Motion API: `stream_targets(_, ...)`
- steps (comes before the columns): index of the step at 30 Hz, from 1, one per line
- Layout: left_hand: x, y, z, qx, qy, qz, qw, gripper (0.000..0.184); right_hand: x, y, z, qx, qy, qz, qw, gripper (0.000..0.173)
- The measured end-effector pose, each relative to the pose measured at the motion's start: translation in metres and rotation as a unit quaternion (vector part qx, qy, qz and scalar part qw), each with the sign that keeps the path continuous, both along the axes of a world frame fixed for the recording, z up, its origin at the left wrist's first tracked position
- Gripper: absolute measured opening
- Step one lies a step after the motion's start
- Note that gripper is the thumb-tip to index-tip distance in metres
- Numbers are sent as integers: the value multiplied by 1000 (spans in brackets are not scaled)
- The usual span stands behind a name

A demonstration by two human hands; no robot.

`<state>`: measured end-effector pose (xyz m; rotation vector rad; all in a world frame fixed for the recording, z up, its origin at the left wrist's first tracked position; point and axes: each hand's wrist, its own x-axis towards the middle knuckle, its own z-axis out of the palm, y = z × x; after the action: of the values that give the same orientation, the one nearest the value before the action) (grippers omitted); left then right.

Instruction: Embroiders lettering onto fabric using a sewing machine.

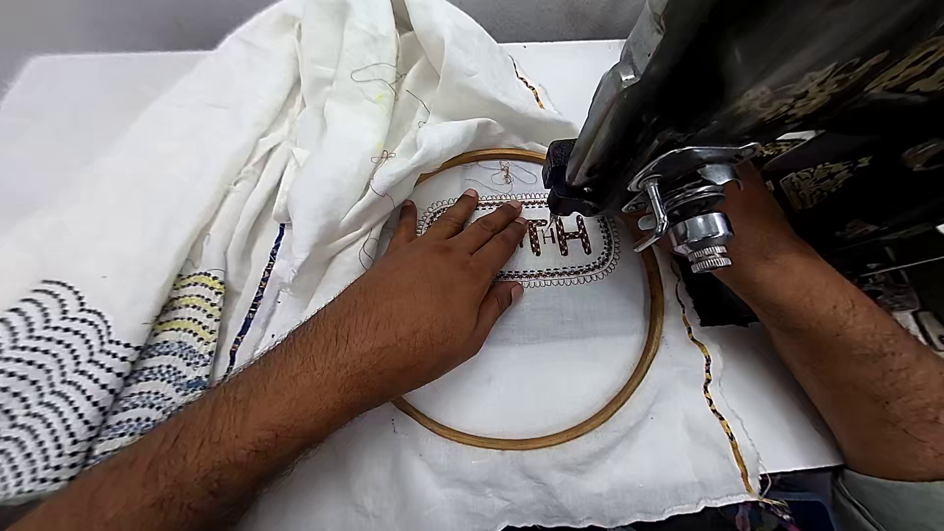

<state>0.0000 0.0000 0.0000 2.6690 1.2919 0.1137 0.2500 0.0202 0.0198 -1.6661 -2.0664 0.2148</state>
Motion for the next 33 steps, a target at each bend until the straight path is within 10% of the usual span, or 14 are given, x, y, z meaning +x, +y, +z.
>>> stream_targets(33, 0, 4, 0, -3, -7, -3, 1000, 60, 2, 7, -9, 27, 2, 0, 1000, 31)
